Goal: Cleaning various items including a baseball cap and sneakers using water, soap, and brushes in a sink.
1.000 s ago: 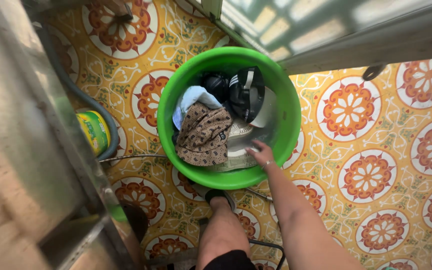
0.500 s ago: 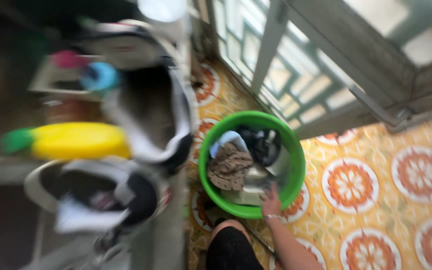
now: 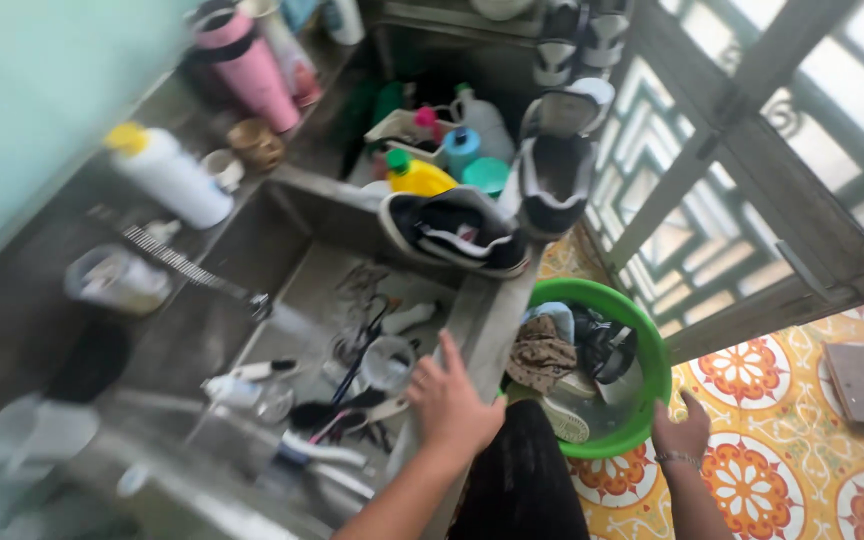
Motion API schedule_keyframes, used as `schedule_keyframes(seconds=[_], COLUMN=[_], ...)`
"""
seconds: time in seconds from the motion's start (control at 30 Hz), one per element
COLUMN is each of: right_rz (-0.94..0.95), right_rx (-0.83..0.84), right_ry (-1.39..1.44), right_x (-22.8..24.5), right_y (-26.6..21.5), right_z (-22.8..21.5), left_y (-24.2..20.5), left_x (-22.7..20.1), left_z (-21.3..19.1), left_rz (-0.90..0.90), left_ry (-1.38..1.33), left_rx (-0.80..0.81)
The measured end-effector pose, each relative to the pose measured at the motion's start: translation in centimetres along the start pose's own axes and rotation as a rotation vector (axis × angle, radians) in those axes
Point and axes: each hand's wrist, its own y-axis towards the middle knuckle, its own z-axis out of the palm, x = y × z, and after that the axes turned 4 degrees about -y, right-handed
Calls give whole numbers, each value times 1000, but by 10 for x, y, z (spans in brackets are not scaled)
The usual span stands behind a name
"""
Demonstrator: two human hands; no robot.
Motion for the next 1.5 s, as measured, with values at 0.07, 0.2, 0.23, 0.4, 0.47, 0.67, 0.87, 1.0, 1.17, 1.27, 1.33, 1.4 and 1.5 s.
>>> schedule_keyframes(seconds=[0.07,0.2,0.23,0.4,0.47,0.67,0.87,1.0,1.17,1.27,1.33,1.4,1.5], right_rz=[-271,-918,-1136,-1378,-1414,-1440,-1551,-1578,-1598,-1429,-746,-692,-639], right_rx=[9,8,-43,-162,-142,40,167,405,585,698,833,851,950], right_ry=[71,254,240,-127,-284,-488,132,229,293,455,491,400,113], right_x=[104,295,333,443,450,450,430,431,435,429,415,417,435], right_y=[-18,-70,-77,-77,-63,-92,-223,-307,-339,-323,-297,-273,-255], right_z=[-32,-100,-107,-92,-64,-47,-69,-69,-30,22,77,129,172], left_y=[-5,-14,-14,-44,-70,-104,-53,-19,47,75,75,81,109], left_x=[7,32,41,110,133,183,210,221,275,312,303,297,310], left_z=[-2,14,24,57,54,43,44,-2,24,57,37,16,21], left_rz=[17,56,93,235,242,399,56,-69,-553,-423,-625,-606,-477], left_ry=[-16,-152,-225,-497,-566,-760,-1292,-1724,-1580,-1743,-1354,-1428,-1538], left_rx=[-27,-47,-91,-347,-350,-449,-237,-138,-224,-190,-343,-313,-258])
